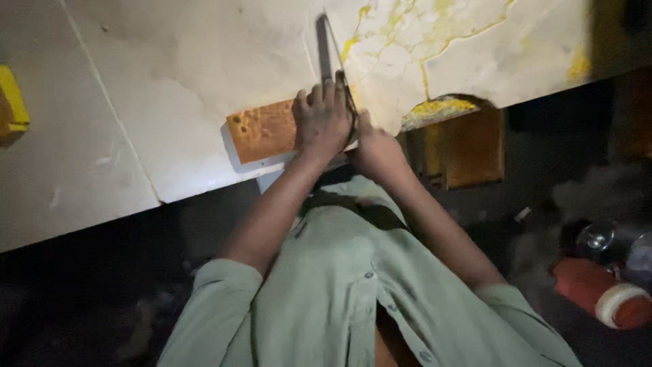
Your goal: The person cuts yellow wax blocks into thin slices with a long knife on a tiled table, slicing one block at a time and setting slices aside. They then handle a tray of wax material, pour yellow powder onto a sheet, and cover it with another sheet.
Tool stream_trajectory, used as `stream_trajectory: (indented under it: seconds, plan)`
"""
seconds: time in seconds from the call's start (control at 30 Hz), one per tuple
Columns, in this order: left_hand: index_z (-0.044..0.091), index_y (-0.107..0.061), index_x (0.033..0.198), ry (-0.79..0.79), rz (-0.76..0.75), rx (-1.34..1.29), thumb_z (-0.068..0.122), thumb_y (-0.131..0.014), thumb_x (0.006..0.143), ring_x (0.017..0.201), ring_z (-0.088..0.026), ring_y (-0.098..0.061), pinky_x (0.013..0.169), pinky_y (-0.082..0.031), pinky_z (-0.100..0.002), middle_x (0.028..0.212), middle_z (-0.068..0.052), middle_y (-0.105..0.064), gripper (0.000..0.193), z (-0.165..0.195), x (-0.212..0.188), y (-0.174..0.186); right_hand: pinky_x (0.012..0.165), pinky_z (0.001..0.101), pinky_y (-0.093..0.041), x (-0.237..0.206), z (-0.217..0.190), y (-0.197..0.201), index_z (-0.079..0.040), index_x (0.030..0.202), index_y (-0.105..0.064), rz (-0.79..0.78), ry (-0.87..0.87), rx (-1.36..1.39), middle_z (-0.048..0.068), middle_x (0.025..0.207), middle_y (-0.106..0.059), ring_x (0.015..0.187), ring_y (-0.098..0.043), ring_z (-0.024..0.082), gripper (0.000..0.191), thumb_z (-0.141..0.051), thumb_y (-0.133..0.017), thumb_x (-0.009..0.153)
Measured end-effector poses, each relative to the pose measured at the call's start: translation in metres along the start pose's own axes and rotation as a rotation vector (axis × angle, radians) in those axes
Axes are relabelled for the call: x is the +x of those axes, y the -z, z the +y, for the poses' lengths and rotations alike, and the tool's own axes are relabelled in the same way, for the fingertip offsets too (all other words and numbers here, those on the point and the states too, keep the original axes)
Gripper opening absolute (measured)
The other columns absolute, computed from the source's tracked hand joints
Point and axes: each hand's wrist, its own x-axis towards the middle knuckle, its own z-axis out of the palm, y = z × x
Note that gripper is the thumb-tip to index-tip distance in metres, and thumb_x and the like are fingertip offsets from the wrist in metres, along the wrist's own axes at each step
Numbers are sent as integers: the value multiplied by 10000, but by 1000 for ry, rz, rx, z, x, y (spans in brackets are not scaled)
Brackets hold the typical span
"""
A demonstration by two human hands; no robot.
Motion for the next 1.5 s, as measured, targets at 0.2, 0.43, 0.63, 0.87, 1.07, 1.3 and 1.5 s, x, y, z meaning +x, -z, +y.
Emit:
stream_trajectory:
  seconds: [0.2,0.43,0.63,0.87,1.07,1.3,1.5]
  plan:
    - [-37,-456,1486,21,-154,-173,368,-584,948,1158,-296,-522,1037,-351,-568,1218,-148,-573,686,-1,3,11,723,596,-517,-106,35,-24,49,1419,-319,-208,-94,50,337,884,-674,831,-654,525,777,-202,-718,801]
    - [-57,-416,1523,18,-210,-199,369,-551,952,1245,-307,-507,1123,-307,-584,1324,-168,-568,726,-6,1,9,793,572,-538,-12,42,-51,110,1466,-336,-16,77,-14,345,960,-689,901,-664,523,702,-120,-636,875]
    - [-1,-401,1549,24,-39,-154,406,-535,1000,1488,-430,-327,1197,-150,-687,1544,-229,-460,697,-15,-6,-2,826,572,-530,13,-11,2,68,1379,-383,-41,-14,82,337,973,-692,931,-658,524,668,-190,-697,849]
    - [-1,-428,1512,66,-157,-207,383,-559,944,1475,-436,-331,1183,-138,-746,1516,-211,-459,698,-16,-8,7,791,559,-519,-98,27,-21,15,1517,-281,-233,-74,74,355,985,-669,928,-654,517,639,-81,-532,938]
    - [-60,-410,1549,22,-160,-242,370,-541,985,1495,-428,-330,1246,-158,-684,1546,-248,-444,722,-22,-10,0,742,583,-511,-29,43,-70,90,1468,-243,54,189,61,350,967,-671,867,-630,545,789,-120,-650,826]
    - [12,-439,1492,83,-159,-180,389,-523,986,1542,-441,-272,1210,-126,-735,1606,-252,-394,637,-25,-10,-2,795,576,-526,16,-23,-7,20,1344,-386,-18,-9,102,337,943,-691,918,-664,522,621,-173,-706,848]
    - [17,-407,1529,91,-279,-182,385,-506,930,1478,-452,-278,1125,-100,-799,1553,-220,-420,710,-29,-10,18,768,585,-520,-95,14,-25,19,1338,-333,-258,-95,121,358,920,-666,916,-641,550,773,-220,-773,749]
